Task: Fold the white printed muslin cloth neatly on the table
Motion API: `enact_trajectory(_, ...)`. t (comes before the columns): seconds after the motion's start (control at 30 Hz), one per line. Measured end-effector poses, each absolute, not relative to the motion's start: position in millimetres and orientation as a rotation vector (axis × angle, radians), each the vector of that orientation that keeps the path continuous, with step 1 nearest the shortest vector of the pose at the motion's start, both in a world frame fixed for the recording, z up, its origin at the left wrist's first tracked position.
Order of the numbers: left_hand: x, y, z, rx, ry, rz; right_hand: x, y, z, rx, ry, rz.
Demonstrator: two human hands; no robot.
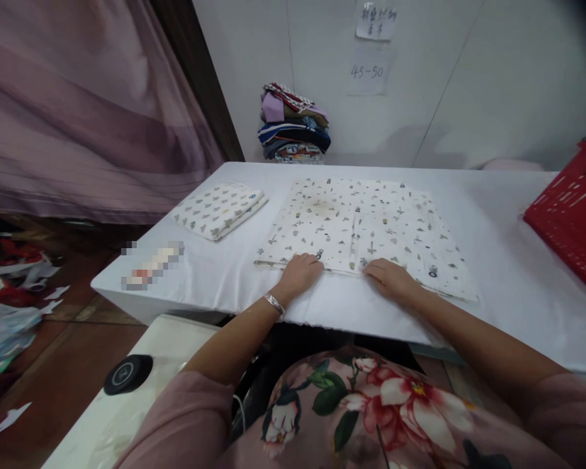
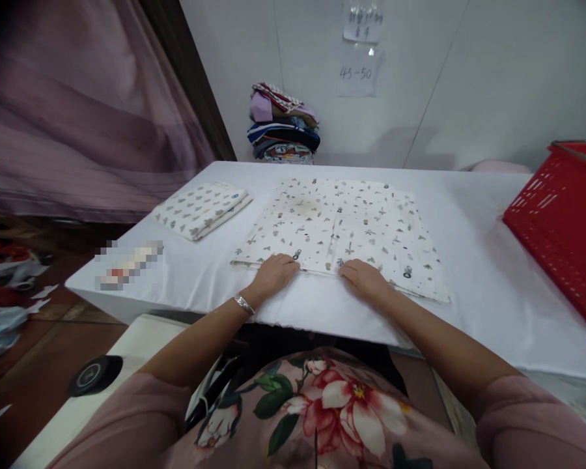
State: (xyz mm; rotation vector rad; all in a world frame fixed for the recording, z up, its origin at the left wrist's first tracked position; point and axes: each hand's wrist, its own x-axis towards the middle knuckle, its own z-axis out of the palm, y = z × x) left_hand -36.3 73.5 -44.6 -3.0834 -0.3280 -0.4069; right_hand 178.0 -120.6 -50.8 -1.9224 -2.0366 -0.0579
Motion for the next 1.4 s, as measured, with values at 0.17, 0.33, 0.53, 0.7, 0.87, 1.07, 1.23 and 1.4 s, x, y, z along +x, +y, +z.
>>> enact_trajectory(0.17, -28.6, 71.3, -41.8, -3.212, -0.346, -0.425, 175.1, -113.8, -47.8, -2.005, -1.931, 0.056)
enact_trajectory(0.33, -19.6, 71.7, -40.0, -3.336, -0.425, -0.42, 174.4, -105.2, -45.2, -1.993, -1.834, 0.246)
enact_trajectory(0.53, -8.9, 76.3, -23.8, -3.371, -0.534, -0.679, 176.2, -101.5, -26.1, -1.934, -1.514, 0.165)
enact_trajectory(0.7, 0.5, 82.1, -9.8, -3.288, -0.538, -0.877, 177.4, -98.9, -12.1, -1.937, -1.581, -0.027)
enact_trajectory(0.87, -2.6, 84.5, -14.1, -3.279, -0.504, -0.83, 178.0, -99.8, -14.1, -1.917, -1.627, -0.06)
enact_trajectory(1.07, -6.4, 74.5, -19.2, -3.122, -0.515, -0.706, 176.0, -98.5, -14.3, -1.925, -1.615, -0.002)
enact_trajectory(1.23, -5.5, 43.8, -34.5, -3.027, -0.276, -0.489, 177.1, -96.3, -14.6, -1.923, -1.627, 0.001)
enact_trajectory(1.4, 9.6, 27.4, -46.0, -3.097, -0.088, -0.469, 177.7, -96.8, -15.0, -1.964, -1.673, -0.037)
